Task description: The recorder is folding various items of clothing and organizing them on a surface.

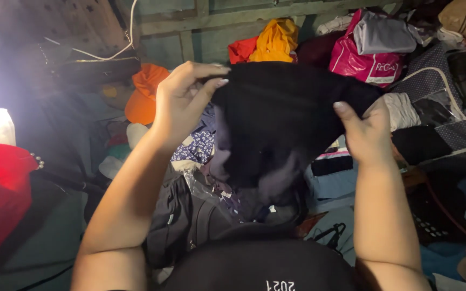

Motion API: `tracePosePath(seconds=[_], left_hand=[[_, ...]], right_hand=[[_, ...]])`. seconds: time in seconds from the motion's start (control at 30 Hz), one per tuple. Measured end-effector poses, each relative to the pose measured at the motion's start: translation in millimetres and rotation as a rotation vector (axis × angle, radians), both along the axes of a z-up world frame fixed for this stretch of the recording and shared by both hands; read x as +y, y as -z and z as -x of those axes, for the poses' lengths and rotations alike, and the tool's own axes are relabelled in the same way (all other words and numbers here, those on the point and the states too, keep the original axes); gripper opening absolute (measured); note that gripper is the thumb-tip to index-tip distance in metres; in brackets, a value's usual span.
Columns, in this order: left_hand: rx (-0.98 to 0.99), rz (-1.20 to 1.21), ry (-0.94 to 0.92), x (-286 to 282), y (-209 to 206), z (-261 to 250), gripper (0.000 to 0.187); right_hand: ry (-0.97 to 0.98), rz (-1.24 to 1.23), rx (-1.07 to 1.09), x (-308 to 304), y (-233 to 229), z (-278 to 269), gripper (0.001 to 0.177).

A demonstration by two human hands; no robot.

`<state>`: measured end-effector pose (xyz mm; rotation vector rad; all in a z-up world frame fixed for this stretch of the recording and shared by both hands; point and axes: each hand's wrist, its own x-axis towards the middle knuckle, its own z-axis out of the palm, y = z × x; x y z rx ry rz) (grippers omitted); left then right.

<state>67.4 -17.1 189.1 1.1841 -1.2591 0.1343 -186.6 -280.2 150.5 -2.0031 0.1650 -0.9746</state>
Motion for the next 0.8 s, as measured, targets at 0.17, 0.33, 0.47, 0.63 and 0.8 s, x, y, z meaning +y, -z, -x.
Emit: tracePosePath(seconds=[0.17, 0.33, 0.47, 0.63, 0.8], left_hand=[[0.430, 0.000, 0.329, -29.1, 45.2, -26.2, 0.030], [0.576, -0.317, 0.048, -53.6, 58.8, -31.4, 0.019], [0.636, -0.223, 0.041, -77.7, 28.5, 5.5, 0.026], [0.598, -0.226, 0.290, -106.1, 47.1, 43.5, 0.018], [0.526, -0.287, 0.379, -92.7, 54.4, 31.9, 0.021]], right_hand=[[-0.230, -0.449, -0.184, 12.0, -10.3, -18.0, 0.033], [-0.127, -0.703, -0.064, -12.6, 30.7, -51.5, 0.035], [0.308, -0.448, 0.129, -9.1, 57.7, -82.1, 0.050], [-0.446, -0.751, -0.010, 61.8, 31.7, -89.9, 0.056], [-0.299, -0.714, -0.019, 51.7, 54.3, -89.9, 0.051]])
